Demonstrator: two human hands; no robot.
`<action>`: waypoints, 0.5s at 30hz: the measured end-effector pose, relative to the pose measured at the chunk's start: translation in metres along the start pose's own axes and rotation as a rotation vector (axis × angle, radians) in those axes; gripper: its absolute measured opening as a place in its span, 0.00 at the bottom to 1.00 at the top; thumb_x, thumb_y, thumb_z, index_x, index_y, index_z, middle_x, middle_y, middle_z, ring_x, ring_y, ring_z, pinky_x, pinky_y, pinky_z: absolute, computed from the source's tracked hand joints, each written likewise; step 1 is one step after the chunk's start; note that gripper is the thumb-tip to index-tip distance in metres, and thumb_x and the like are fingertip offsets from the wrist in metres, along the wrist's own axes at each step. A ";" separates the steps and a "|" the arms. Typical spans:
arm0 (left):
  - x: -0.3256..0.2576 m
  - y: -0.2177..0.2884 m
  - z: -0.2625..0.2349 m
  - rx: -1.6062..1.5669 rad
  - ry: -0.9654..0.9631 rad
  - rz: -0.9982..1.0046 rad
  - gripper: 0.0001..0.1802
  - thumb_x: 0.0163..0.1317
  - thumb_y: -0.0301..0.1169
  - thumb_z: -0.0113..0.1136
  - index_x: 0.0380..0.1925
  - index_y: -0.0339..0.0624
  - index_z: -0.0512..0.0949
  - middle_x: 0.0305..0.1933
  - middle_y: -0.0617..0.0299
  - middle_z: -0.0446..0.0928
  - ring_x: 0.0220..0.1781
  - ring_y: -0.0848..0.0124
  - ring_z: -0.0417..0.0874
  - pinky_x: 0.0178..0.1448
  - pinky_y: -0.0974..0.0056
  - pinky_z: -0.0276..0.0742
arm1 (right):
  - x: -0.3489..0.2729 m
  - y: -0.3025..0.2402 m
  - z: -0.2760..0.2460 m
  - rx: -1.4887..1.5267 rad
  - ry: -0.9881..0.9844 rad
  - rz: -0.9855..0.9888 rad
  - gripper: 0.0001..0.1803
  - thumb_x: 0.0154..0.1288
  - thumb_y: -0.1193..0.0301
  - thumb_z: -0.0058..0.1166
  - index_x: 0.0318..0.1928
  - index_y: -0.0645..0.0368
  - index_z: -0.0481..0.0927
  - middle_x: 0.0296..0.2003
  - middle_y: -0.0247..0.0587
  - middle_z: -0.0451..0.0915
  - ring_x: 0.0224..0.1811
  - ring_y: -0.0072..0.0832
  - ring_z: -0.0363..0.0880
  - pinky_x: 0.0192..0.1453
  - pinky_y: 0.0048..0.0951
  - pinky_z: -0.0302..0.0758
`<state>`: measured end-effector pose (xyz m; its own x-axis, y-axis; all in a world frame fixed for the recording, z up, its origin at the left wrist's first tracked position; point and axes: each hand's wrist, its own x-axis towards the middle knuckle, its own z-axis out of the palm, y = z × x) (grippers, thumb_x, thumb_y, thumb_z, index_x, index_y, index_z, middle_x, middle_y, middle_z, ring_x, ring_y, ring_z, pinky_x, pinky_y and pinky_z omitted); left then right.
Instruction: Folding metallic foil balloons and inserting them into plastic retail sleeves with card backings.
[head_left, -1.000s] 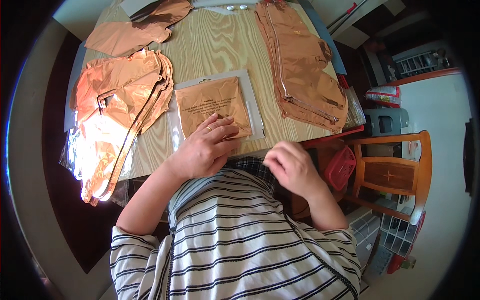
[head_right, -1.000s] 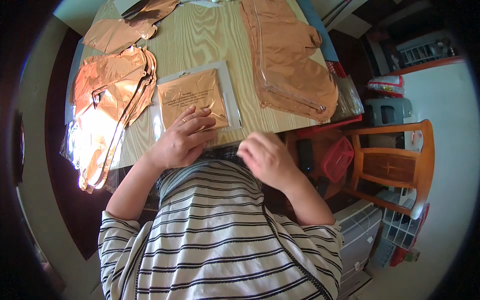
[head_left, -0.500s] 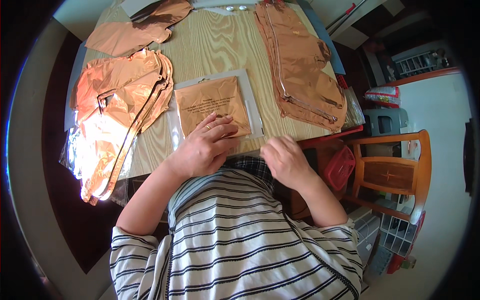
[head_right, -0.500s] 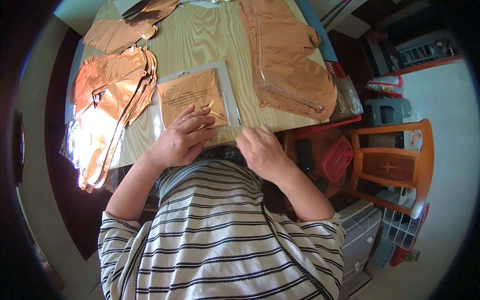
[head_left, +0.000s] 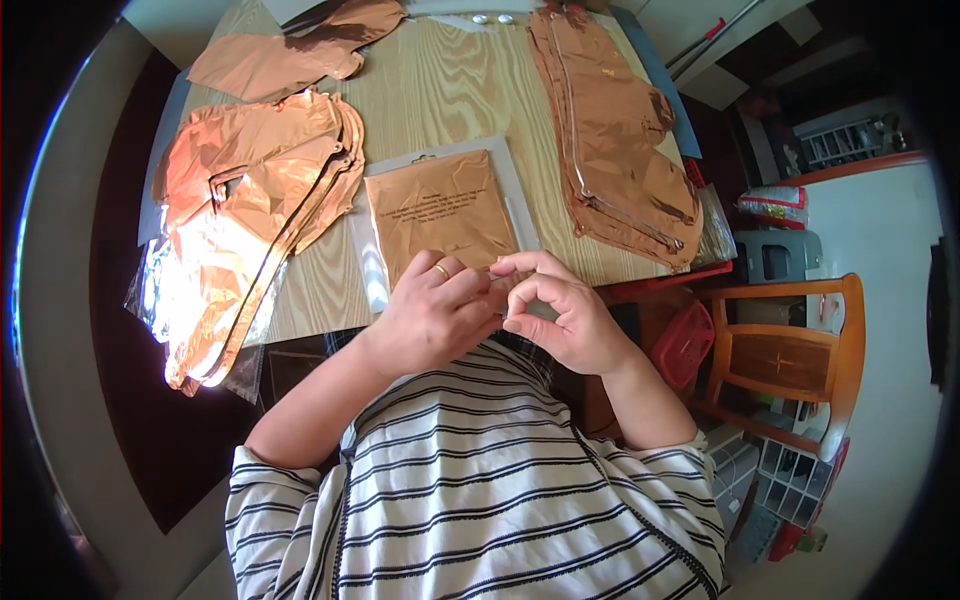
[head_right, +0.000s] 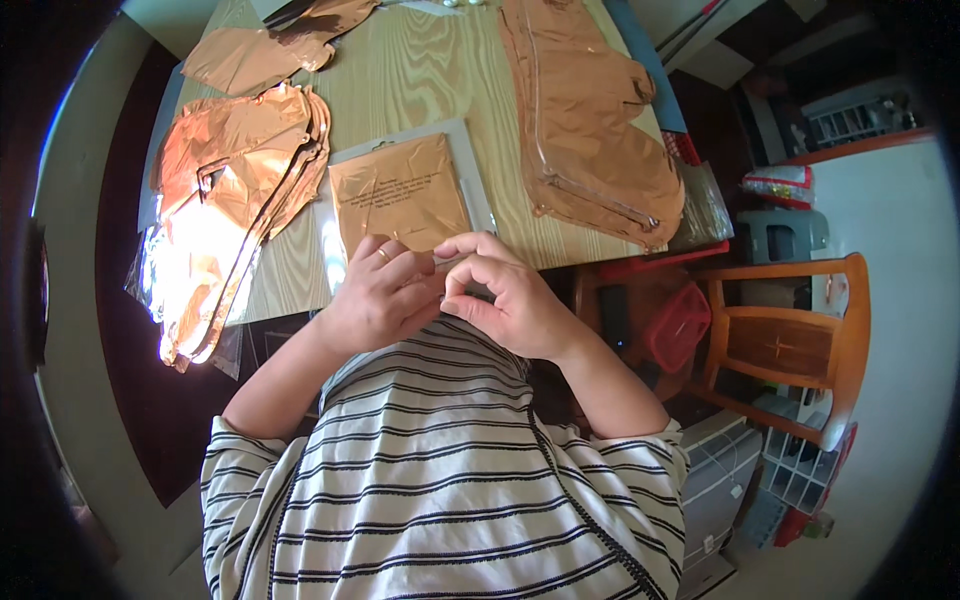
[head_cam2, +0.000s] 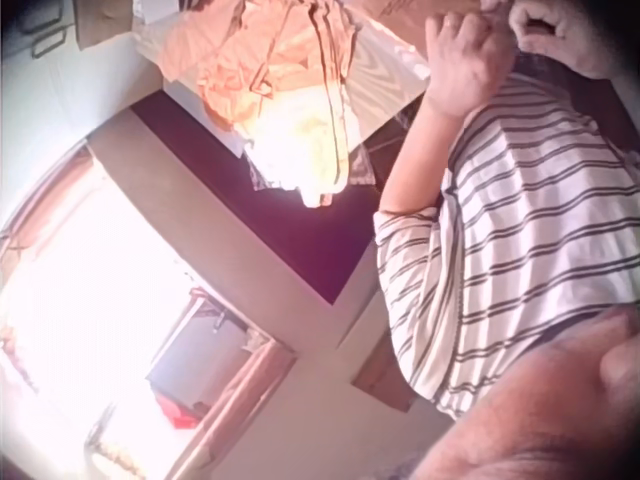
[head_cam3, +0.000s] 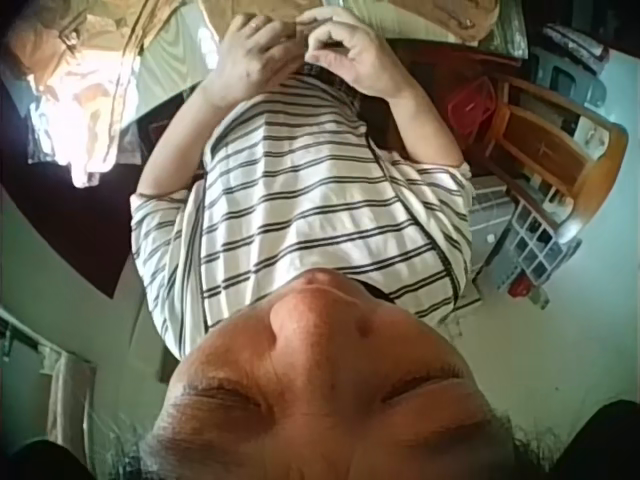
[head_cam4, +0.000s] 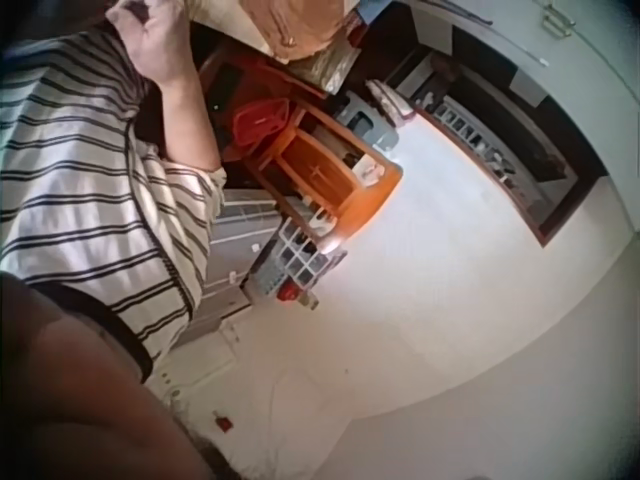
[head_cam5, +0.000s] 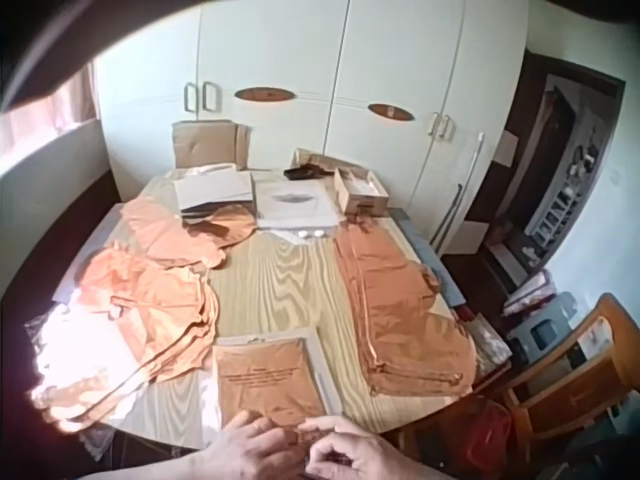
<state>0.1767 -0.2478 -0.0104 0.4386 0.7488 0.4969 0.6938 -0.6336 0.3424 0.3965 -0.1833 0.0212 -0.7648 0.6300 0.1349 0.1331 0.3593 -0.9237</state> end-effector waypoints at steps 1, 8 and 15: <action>0.000 0.001 0.004 -0.055 0.068 -0.027 0.14 0.48 0.28 0.75 0.37 0.43 0.84 0.39 0.65 0.79 0.38 0.65 0.78 0.43 0.58 0.69 | 0.003 -0.001 0.001 0.032 -0.018 0.011 0.07 0.65 0.76 0.65 0.37 0.59 0.78 0.57 0.47 0.76 0.60 0.41 0.77 0.65 0.37 0.72; -0.093 0.025 -0.028 -0.043 0.309 -0.334 0.11 0.54 0.18 0.71 0.38 0.36 0.86 0.33 0.58 0.80 0.29 0.63 0.81 0.34 0.61 0.75 | 0.003 0.020 0.002 -0.240 -0.082 0.029 0.08 0.65 0.75 0.65 0.35 0.60 0.77 0.61 0.48 0.78 0.67 0.42 0.75 0.70 0.39 0.70; -0.386 -0.001 0.036 0.209 -0.013 -1.522 0.14 0.67 0.38 0.61 0.34 0.37 0.85 0.36 0.45 0.83 0.35 0.49 0.85 0.37 0.52 0.78 | 0.006 0.013 0.002 -0.282 -0.129 0.050 0.08 0.63 0.75 0.65 0.34 0.60 0.77 0.61 0.48 0.79 0.71 0.45 0.73 0.72 0.41 0.69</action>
<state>0.0276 -0.5297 -0.2316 -0.7345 0.6433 -0.2161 0.5398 0.7468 0.3885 0.3919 -0.1765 0.0096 -0.8242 0.5656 0.0281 0.3286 0.5181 -0.7897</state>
